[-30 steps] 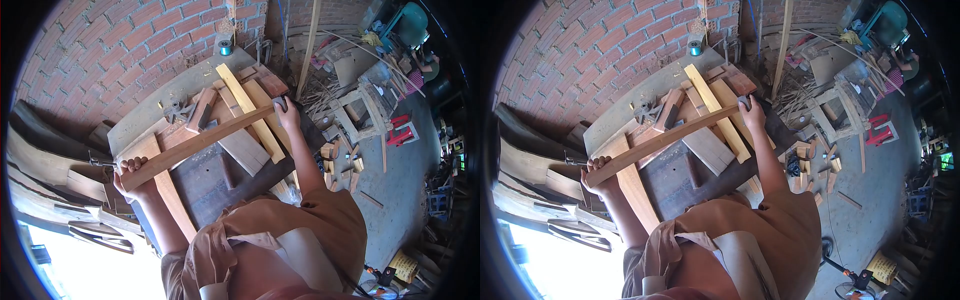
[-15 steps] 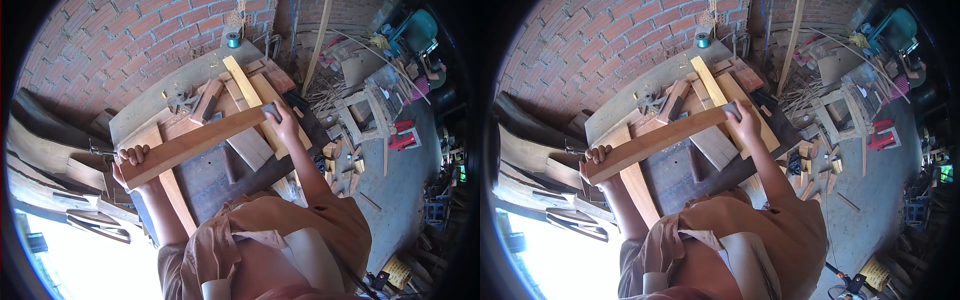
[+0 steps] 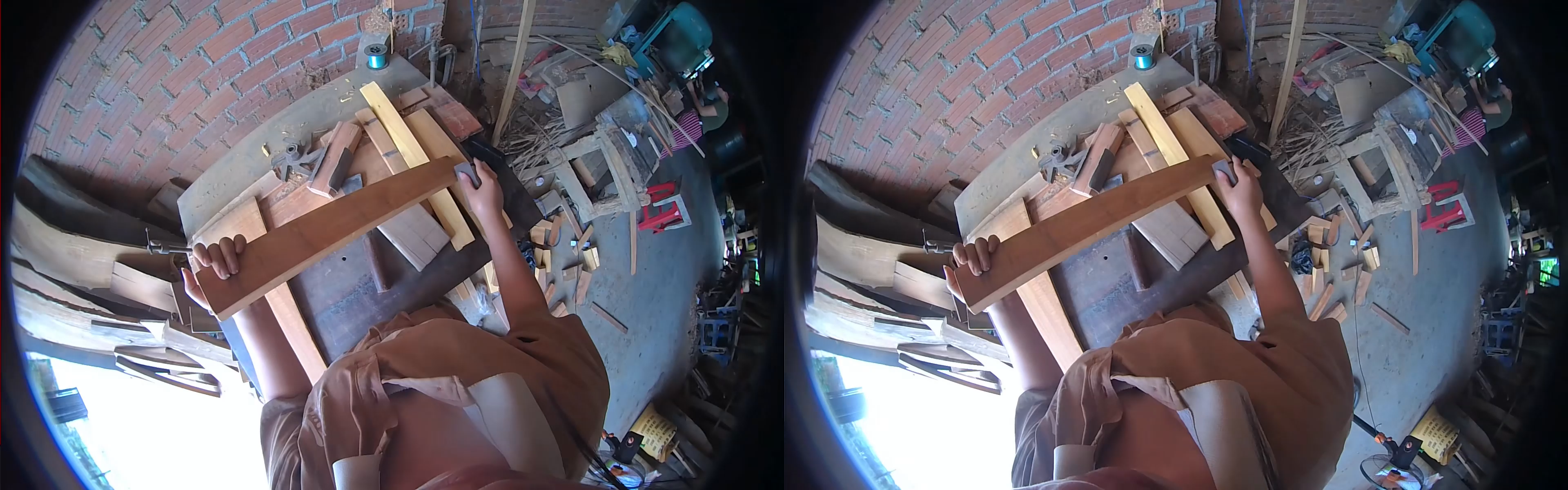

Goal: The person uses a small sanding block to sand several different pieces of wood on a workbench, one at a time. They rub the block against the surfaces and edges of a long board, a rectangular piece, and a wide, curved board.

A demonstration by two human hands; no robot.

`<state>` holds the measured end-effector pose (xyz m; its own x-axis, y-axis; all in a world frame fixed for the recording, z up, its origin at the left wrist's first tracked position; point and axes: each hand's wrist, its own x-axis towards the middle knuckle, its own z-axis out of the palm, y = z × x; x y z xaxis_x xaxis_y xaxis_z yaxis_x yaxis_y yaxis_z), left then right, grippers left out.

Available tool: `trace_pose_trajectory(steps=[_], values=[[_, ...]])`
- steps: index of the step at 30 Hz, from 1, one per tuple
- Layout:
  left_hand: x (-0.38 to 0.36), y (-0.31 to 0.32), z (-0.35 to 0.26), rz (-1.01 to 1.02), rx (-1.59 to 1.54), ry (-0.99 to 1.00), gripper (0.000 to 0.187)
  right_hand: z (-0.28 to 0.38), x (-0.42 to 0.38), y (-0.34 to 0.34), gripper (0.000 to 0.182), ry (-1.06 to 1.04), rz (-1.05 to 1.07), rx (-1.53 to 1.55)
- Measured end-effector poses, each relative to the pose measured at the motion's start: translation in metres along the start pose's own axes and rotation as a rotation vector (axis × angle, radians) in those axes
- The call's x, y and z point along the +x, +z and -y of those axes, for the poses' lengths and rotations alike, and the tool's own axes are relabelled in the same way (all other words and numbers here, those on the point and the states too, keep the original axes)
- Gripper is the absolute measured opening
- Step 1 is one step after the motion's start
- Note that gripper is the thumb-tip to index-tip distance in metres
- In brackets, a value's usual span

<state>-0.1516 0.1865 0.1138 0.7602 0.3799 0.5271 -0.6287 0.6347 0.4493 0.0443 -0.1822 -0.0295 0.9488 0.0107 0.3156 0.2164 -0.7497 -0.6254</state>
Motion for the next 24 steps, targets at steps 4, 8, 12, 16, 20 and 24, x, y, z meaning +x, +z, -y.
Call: trace_pose_trajectory(steps=[4,8,12,16,20,24], values=[[-0.005,-0.007,-0.001,-0.027,-0.01,0.011,0.036,0.006,-0.01,0.007,0.052,-0.06,-0.085,-0.094],[-0.009,-0.016,-0.008,-0.047,0.114,-0.054,0.04,-0.003,-0.021,0.016,0.051,0.074,-0.002,-0.003],[-0.026,-0.029,-0.022,-0.191,0.264,-0.145,0.046,0.0,-0.028,0.022,0.051,0.059,-0.026,-0.061],[-0.047,-0.053,-0.037,-0.355,0.499,-0.317,0.056,0.002,-0.029,0.022,0.051,0.053,-0.015,-0.086],[-0.081,-0.066,-0.049,-0.676,0.613,-0.559,0.067,0.003,-0.031,0.022,0.052,0.053,0.024,-0.108],[-0.111,-0.085,-0.053,-0.74,0.567,-0.903,0.086,0.004,-0.034,0.024,0.053,0.036,0.006,-0.092]])
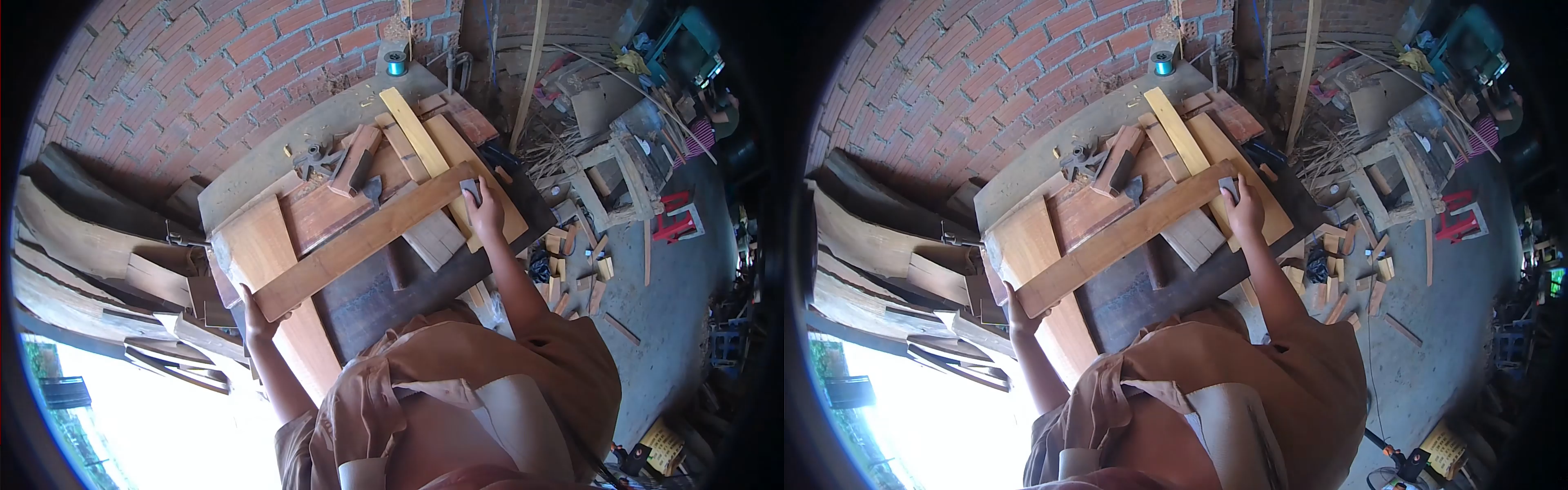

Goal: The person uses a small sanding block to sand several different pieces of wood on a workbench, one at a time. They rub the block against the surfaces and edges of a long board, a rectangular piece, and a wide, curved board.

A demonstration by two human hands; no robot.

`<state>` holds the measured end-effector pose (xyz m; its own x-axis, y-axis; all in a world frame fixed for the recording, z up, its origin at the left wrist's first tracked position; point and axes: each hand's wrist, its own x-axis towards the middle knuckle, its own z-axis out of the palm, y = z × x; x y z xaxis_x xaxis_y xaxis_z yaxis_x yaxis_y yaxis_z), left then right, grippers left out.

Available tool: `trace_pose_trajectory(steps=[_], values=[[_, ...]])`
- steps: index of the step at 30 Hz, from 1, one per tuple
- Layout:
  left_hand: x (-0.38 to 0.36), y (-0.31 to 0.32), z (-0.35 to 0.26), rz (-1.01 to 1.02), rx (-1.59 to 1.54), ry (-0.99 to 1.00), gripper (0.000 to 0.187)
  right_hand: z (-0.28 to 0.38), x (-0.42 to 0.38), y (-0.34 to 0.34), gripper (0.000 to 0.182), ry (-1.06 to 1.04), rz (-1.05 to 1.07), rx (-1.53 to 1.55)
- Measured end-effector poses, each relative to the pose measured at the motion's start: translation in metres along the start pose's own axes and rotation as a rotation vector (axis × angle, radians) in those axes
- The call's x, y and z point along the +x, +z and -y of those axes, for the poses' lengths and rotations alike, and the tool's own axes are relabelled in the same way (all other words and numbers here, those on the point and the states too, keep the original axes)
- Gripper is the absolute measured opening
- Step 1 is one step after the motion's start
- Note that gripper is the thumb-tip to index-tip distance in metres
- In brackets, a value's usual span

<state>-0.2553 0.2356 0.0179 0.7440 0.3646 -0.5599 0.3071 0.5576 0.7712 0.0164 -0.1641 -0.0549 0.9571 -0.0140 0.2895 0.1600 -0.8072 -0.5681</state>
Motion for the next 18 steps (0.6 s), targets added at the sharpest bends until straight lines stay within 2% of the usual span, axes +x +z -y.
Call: trace_pose_trajectory(steps=[3,4,5,7,8,10,12,14,15,18], values=[[0.004,-0.005,0.021,-0.007,-0.097,0.036,0.096,0.0,0.001,0.001,0.053,0.01,0.014,-0.002],[0.007,-0.014,0.027,0.159,-0.115,0.05,0.088,-0.001,0.001,0.001,0.053,0.009,0.017,-0.005],[0.01,-0.021,0.033,0.157,-0.117,0.047,0.088,-0.001,0.002,0.001,0.053,0.01,0.027,0.003],[0.01,-0.021,0.036,0.127,0.017,0.164,0.073,0.0,0.005,-0.001,0.053,0.007,0.034,0.011],[0.011,-0.02,0.04,0.127,0.017,0.165,0.073,0.001,0.005,-0.003,0.054,0.024,0.051,0.018],[0.019,-0.025,0.054,-0.003,-0.124,0.318,0.062,0.001,0.004,-0.005,0.056,0.044,0.066,0.029],[0.022,-0.041,0.068,-0.006,-0.158,0.34,0.064,0.0,0.008,-0.007,0.057,0.086,0.123,0.058],[0.009,-0.021,0.073,-0.055,-0.192,0.376,0.068,-0.003,0.015,-0.006,0.058,0.092,0.134,0.093],[0.014,-0.037,0.085,0.004,-0.193,0.319,0.067,-0.005,0.016,-0.006,0.059,0.101,0.155,0.122],[-0.008,-0.005,0.084,-0.067,-0.261,0.337,0.056,-0.002,0.028,-0.005,0.063,0.098,0.157,0.188]])
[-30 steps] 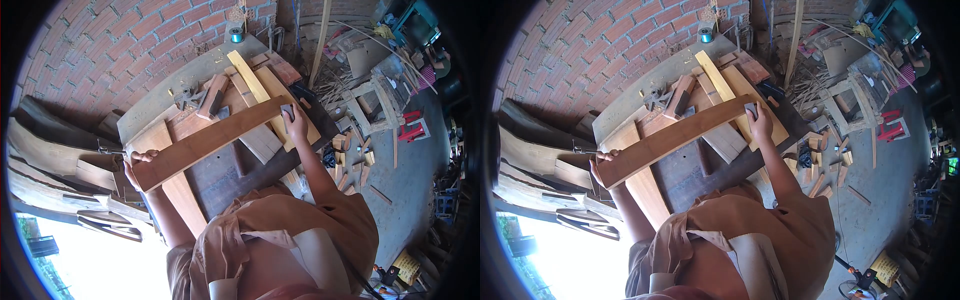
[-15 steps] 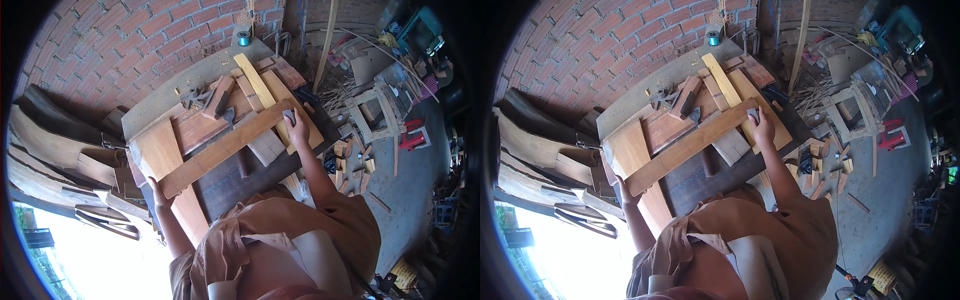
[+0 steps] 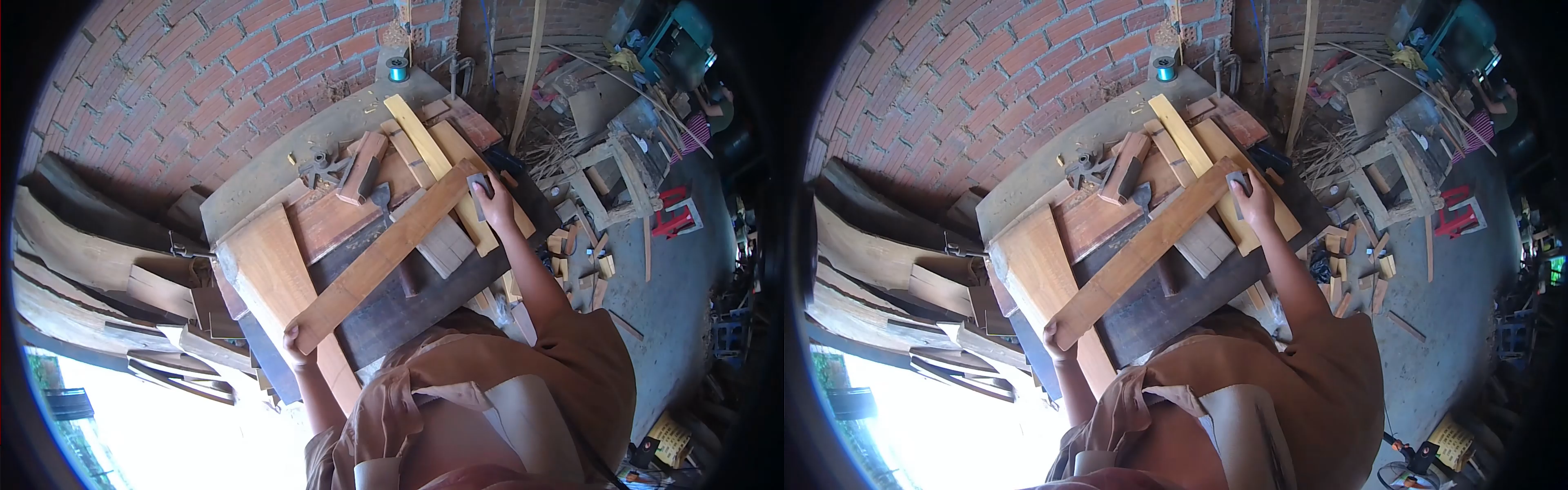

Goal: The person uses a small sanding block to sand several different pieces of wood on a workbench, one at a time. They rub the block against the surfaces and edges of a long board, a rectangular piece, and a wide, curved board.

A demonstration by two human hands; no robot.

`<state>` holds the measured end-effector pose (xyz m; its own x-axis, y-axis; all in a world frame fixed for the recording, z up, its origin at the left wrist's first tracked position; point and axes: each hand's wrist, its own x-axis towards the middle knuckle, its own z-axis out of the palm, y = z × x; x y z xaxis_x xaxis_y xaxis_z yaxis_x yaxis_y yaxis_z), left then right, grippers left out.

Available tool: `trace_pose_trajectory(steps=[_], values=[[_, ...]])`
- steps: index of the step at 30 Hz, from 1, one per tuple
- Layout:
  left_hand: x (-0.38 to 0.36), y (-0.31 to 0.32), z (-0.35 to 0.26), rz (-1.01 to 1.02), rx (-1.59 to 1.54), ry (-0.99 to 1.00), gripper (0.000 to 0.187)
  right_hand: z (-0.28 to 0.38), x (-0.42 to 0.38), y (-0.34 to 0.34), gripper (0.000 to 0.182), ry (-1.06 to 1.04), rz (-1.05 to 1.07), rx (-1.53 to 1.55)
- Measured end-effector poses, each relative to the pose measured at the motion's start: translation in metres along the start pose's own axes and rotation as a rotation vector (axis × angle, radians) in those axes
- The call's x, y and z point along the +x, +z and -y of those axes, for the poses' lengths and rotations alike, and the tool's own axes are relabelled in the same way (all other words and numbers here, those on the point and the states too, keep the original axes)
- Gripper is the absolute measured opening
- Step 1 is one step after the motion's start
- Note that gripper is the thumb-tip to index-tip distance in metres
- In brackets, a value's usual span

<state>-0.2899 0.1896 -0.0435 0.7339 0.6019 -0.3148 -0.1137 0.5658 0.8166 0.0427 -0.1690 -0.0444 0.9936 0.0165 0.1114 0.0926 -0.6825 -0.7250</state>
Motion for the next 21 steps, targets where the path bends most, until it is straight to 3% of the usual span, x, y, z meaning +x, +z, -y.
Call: trace_pose_trajectory(steps=[5,10,15,21], values=[[-0.017,0.005,0.042,-0.015,-0.159,-0.075,0.066,0.009,0.02,0.016,0.065,-0.155,-0.137,0.108],[-0.039,0.031,0.092,0.019,-0.354,-0.202,0.07,0.035,0.014,0.016,0.064,-0.119,-0.048,0.21],[-0.066,0.056,0.08,0.022,-0.377,-0.139,0.071,0.035,-0.008,0.01,0.06,-0.184,0.046,0.29],[-0.086,0.077,0.063,0.055,-0.373,-0.092,0.072,-0.003,-0.028,0.002,0.058,-0.099,0.091,0.418]])
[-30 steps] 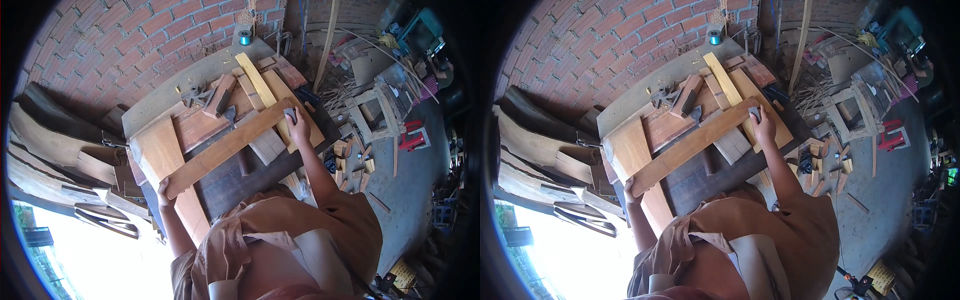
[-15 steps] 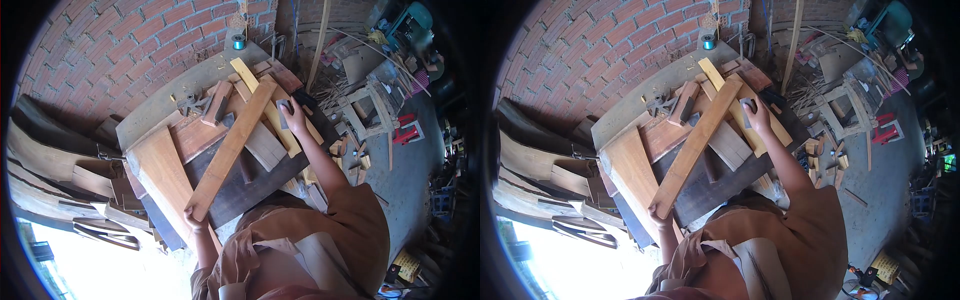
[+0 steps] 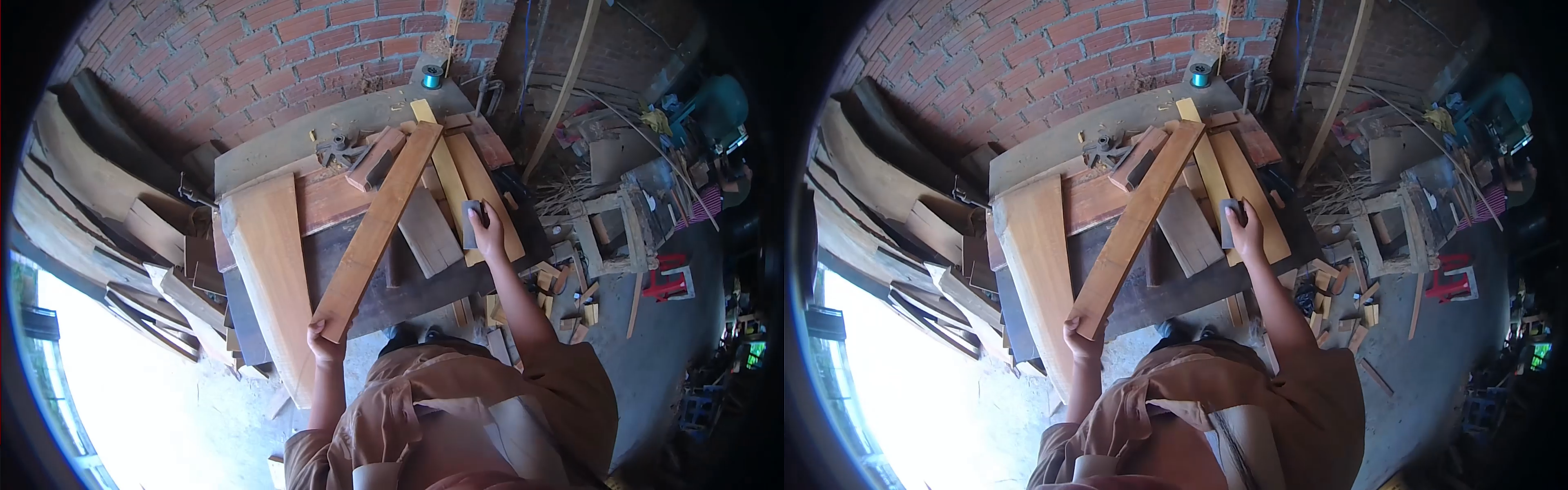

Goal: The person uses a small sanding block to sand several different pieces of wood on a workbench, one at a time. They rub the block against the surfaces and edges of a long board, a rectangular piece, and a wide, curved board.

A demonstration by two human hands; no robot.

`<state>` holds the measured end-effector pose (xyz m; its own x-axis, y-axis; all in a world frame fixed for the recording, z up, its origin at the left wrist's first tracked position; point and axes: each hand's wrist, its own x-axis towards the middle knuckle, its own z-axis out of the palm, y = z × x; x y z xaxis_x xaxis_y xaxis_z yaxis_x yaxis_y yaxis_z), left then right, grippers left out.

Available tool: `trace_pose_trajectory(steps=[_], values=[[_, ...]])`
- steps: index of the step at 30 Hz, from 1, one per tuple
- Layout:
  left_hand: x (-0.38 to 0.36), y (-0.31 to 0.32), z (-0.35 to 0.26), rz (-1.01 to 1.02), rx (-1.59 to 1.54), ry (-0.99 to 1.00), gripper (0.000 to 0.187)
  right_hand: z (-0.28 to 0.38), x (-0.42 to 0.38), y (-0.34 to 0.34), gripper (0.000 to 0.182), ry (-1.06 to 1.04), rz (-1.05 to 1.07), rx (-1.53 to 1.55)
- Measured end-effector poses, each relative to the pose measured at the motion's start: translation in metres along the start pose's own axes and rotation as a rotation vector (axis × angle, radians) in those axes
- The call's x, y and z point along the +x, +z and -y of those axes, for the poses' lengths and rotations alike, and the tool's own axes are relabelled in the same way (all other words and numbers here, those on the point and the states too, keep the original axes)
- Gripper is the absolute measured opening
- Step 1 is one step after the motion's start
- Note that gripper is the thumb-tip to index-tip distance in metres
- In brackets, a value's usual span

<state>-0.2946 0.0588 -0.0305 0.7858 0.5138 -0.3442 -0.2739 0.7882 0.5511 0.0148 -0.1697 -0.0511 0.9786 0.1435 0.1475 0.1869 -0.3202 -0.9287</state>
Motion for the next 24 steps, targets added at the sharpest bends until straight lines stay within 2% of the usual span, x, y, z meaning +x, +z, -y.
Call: trace_pose_trajectory(steps=[7,10,11,12,13,14,16,17,20,21,24], values=[[-0.003,0.029,0.056,0.133,-0.009,-0.136,0.066,-0.014,-0.037,-0.025,0.049,0.06,0.028,0.078],[0.002,0.027,0.083,0.195,0.247,-0.144,0.064,-0.022,-0.045,-0.038,0.05,0.082,0.093,0.088],[0.0,0.029,0.089,0.183,0.239,-0.12,0.064,-0.024,-0.048,-0.041,0.05,0.088,0.07,0.08],[-0.003,0.033,0.092,0.157,0.315,-0.201,0.065,-0.023,-0.051,-0.042,0.05,0.095,0.047,0.072],[-0.006,0.039,0.095,0.129,0.388,-0.283,0.068,0.004,-0.058,-0.049,0.049,0.098,0.04,-0.011],[-0.007,0.045,0.095,0.114,0.377,-0.26,0.068,-0.001,-0.059,-0.05,0.049,0.083,0.065,-0.007],[-0.012,0.058,0.093,0.05,0.704,-0.472,0.074,-0.014,-0.062,-0.056,0.047,0.08,0.053,0.061],[-0.01,0.057,0.102,0.038,0.747,-0.437,0.069,-0.02,-0.065,-0.058,0.045,0.057,0.065,0.079],[-0.006,0.059,0.126,0.043,0.666,-0.513,0.065,-0.041,-0.072,-0.064,0.047,0.068,0.148,0.102],[-0.004,0.057,0.135,0.052,0.608,-0.533,0.063,-0.042,-0.077,-0.063,0.042,0.13,0.103,0.133],[-0.006,0.05,0.156,0.054,0.411,-0.536,0.062,-0.024,-0.09,-0.069,0.042,0.174,0.148,0.118]])
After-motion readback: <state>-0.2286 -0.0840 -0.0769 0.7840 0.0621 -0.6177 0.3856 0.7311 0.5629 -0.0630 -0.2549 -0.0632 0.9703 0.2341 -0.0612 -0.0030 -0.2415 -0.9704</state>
